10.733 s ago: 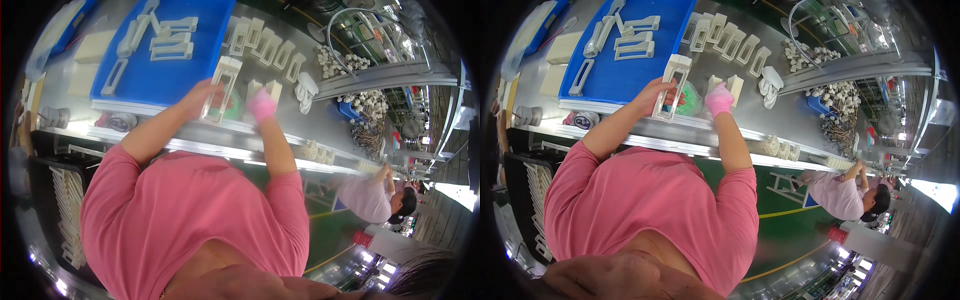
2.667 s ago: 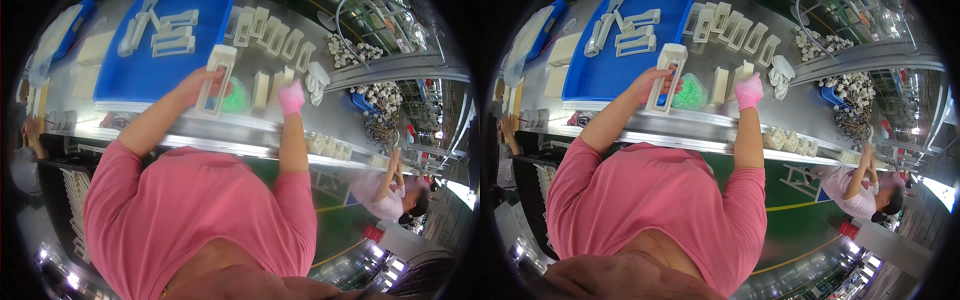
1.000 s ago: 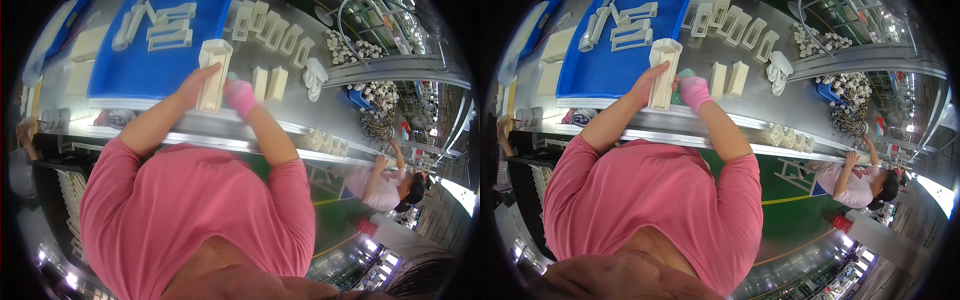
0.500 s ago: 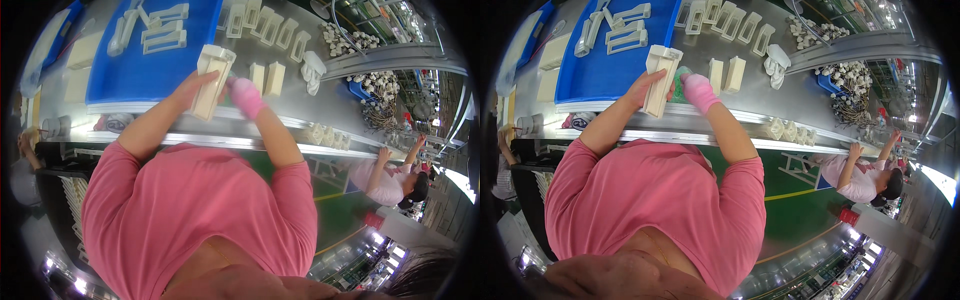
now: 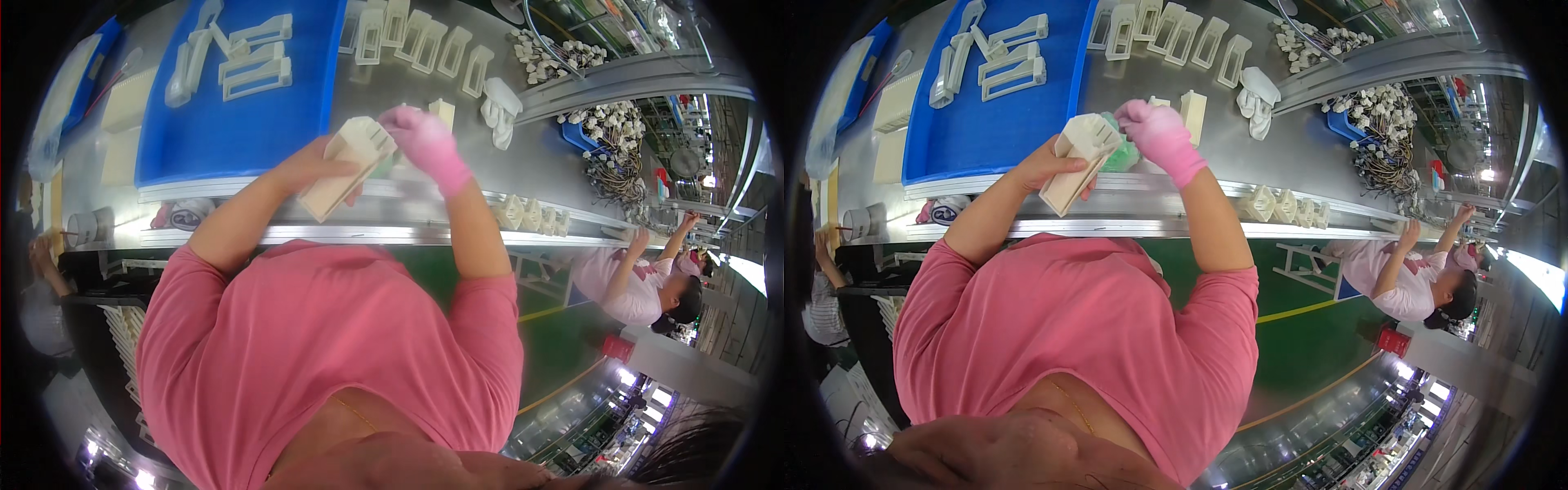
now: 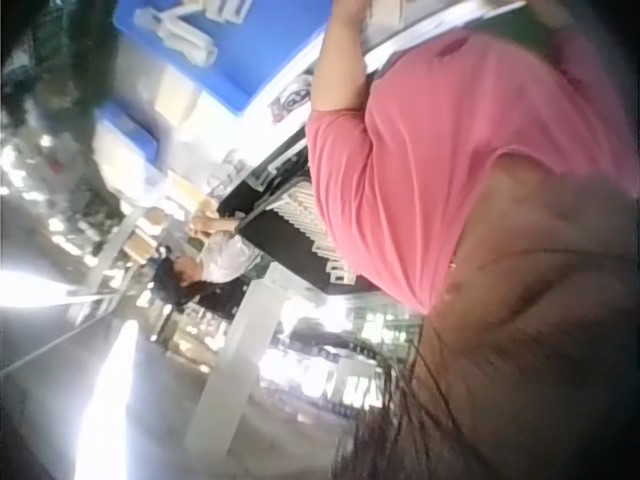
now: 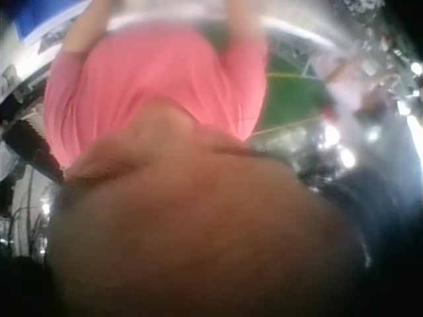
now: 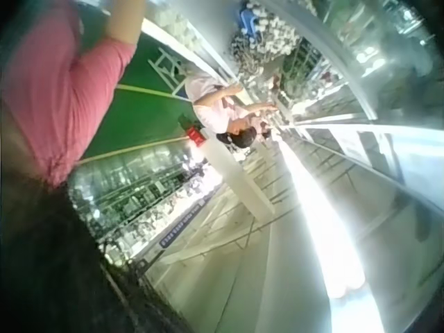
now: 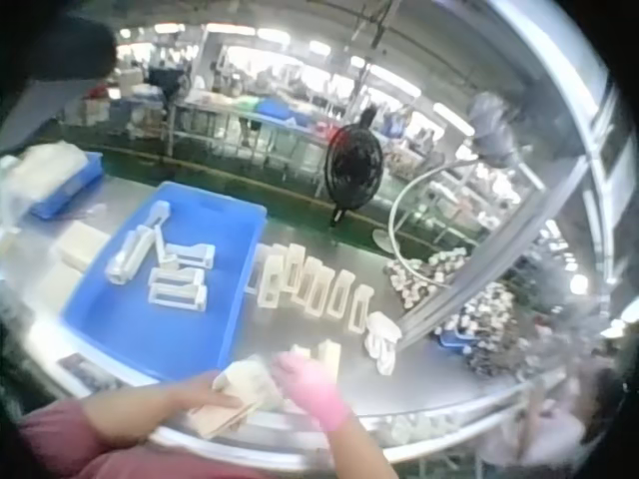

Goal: The person inserts foam pads into plastic frames at an assembly line station. The person then gathers the assembled frames, carries them across the room, and places them onto another conveyor workbench.

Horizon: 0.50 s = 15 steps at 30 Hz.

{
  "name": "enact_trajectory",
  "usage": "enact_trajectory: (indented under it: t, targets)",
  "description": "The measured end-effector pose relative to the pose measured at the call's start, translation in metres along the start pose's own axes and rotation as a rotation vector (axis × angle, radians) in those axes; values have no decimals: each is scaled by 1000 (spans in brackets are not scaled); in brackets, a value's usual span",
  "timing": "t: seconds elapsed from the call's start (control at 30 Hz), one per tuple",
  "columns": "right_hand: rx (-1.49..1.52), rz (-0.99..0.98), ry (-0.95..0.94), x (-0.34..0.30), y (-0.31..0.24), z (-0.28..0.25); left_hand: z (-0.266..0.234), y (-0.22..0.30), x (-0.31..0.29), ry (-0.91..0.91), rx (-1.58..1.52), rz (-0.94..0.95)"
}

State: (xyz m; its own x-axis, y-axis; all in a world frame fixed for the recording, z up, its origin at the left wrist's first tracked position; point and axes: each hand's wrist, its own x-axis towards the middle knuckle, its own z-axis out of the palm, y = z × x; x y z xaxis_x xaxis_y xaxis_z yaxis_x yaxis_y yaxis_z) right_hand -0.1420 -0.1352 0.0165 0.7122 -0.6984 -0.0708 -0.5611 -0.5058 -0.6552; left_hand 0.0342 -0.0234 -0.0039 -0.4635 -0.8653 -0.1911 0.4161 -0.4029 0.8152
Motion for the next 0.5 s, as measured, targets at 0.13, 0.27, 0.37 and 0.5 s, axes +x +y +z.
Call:
enact_trajectory:
  t: [0.13,0.27,0.37,0.5]
  targets:
    - [459,-173,78,-19,-43,-40,-1,0,-3,-44,77,-61]
    - [14,-354,59,-34,-67,-45,11,3,-5,-88,103,-47]
    - [-171,-447,72,-39,-62,-36,10,4,-3,-136,106,-132]
    - [-66,-338,-134,-44,-62,-40,-6,-10,-3,-241,246,-189]
